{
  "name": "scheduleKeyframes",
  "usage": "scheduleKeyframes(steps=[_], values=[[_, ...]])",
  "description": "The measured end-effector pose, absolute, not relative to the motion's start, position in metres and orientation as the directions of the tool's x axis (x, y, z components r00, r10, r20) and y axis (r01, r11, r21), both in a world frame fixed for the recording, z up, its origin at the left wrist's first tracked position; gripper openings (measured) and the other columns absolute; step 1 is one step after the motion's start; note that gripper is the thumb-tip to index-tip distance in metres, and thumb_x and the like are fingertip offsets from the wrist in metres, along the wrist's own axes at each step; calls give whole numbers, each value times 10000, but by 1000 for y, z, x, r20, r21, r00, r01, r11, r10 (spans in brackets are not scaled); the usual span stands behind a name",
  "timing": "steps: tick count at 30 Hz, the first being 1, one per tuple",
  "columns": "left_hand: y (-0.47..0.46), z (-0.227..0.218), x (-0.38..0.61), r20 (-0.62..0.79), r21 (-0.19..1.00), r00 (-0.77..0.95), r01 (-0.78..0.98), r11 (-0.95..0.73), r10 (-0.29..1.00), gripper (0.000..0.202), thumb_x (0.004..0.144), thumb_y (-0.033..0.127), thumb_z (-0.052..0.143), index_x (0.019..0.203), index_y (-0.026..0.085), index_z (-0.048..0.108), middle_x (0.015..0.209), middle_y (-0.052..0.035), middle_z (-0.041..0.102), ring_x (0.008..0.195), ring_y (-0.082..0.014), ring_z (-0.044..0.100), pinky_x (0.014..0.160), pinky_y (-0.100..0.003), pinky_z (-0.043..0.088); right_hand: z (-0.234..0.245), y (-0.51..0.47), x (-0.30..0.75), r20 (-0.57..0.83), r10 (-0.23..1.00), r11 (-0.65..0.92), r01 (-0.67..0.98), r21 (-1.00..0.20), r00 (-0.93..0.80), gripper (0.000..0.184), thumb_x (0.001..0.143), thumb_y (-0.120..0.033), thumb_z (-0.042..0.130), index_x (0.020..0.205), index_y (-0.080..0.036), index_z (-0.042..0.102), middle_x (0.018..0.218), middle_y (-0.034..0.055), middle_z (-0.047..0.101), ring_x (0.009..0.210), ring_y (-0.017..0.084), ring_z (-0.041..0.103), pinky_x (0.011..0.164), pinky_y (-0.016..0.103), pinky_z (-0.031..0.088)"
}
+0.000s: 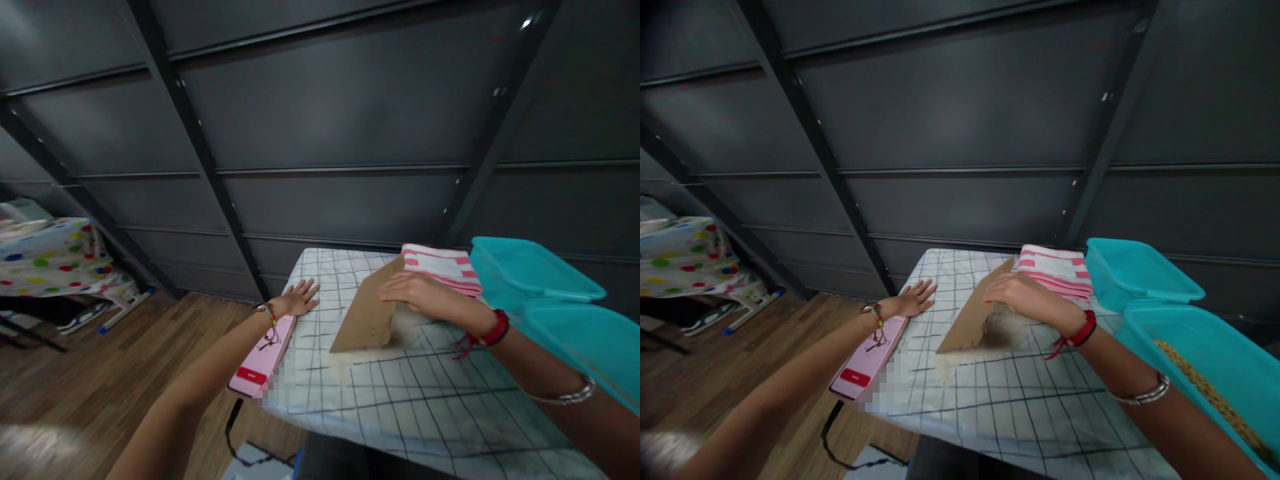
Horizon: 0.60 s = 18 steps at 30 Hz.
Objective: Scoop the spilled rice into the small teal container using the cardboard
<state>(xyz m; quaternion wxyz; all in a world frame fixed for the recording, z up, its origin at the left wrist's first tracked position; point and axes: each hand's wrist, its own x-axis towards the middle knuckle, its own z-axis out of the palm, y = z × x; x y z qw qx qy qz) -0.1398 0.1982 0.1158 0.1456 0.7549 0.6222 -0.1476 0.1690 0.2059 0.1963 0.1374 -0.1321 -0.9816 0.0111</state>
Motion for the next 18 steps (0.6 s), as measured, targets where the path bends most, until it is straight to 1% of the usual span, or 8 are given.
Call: scheduleKeyframes(steps=[2,5,7,11,13,15,18], values=[[200,118,-135,-397,20,183,981,-191,899,588,932,427,269,1465,197,176,1558,-114,76,1424,-284,74,1107,-496,190,200,210,168,321,268,962,273,-30,-909,423,779,40,432,1028,-189,684,1054,45,707,1033,169,620,938,355,465],[204,120,-122,-359,-3,190,979,-205,914,572,938,352,265,1470,175,151,1563,-105,39,1428,-280,14,1123,-499,127,200,215,156,364,254,960,280,20,-896,380,800,22,446,1033,-171,676,1067,57,702,1042,167,613,942,357,457],[207,119,-115,-345,-9,194,978,-210,918,562,946,336,229,1474,173,128,1565,-94,22,1428,-268,-5,1128,-486,117,195,216,144,342,250,959,281,43,-906,348,814,9,460,1014,-173,679,1047,53,708,1019,163,622,932,355,457],[210,114,-109,-367,-11,181,980,-199,912,556,954,389,182,1472,190,146,1563,-96,70,1424,-284,74,1108,-483,195,187,211,133,229,229,968,246,45,-946,290,820,-8,495,984,-157,682,1014,71,715,975,167,639,915,352,458],[209,112,-110,-364,-11,181,980,-198,914,560,955,405,166,1473,195,134,1564,-94,72,1424,-277,80,1109,-468,201,188,206,139,193,228,971,237,26,-954,287,819,-8,499,983,-157,682,1012,72,714,973,164,639,916,343,456],[206,114,-110,-351,-14,180,980,-198,919,561,956,405,155,1475,195,123,1567,-90,63,1426,-270,67,1117,-458,181,192,201,148,198,232,971,238,8,-952,297,822,-8,490,986,-162,683,1012,64,715,986,162,634,932,341,450],[202,120,-111,-340,-22,186,978,-206,922,571,952,414,169,1475,189,122,1570,-85,39,1428,-274,28,1130,-465,122,198,195,155,262,209,976,220,10,-942,299,847,-24,466,1010,-160,677,1037,62,709,1011,164,625,955,351,445]])
